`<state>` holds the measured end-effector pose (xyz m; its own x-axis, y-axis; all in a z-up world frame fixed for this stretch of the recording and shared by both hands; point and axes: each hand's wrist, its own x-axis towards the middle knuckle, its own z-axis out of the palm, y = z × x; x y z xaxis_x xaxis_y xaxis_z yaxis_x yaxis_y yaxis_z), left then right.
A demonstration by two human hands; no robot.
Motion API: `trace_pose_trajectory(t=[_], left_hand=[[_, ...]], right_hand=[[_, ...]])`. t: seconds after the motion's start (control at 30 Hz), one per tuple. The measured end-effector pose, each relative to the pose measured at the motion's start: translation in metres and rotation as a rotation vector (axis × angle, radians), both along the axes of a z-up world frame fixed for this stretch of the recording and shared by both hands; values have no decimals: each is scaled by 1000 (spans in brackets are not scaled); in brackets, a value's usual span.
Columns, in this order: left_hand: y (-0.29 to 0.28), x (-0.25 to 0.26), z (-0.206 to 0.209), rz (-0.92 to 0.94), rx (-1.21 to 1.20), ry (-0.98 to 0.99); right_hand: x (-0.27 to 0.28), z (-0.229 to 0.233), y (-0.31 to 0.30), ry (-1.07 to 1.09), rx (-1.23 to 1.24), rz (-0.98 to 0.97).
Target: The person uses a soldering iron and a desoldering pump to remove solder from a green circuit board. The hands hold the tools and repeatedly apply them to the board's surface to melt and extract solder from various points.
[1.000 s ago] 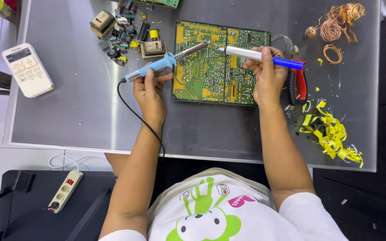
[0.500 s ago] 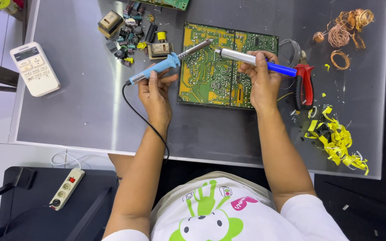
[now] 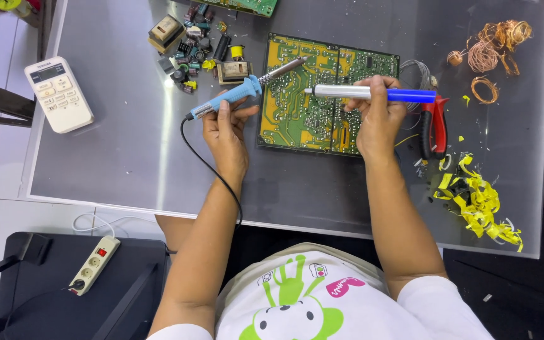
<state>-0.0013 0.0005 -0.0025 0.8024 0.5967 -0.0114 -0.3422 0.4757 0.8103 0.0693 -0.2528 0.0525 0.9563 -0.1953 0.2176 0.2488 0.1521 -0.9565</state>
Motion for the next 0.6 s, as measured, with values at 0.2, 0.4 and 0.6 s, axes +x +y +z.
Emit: trace_pose_trajectory(t=[0.2,0.4,0.6], left_hand=[[-1,0,-1,7,-24,-12],[-1,1,-2,13,-21,-6],[-1,1,-3,29,-24,-2]], right_hand=[[5,4,24,2,-9,46],[7,-2,22,21,26,3],[6,0,25,48,6,19]])
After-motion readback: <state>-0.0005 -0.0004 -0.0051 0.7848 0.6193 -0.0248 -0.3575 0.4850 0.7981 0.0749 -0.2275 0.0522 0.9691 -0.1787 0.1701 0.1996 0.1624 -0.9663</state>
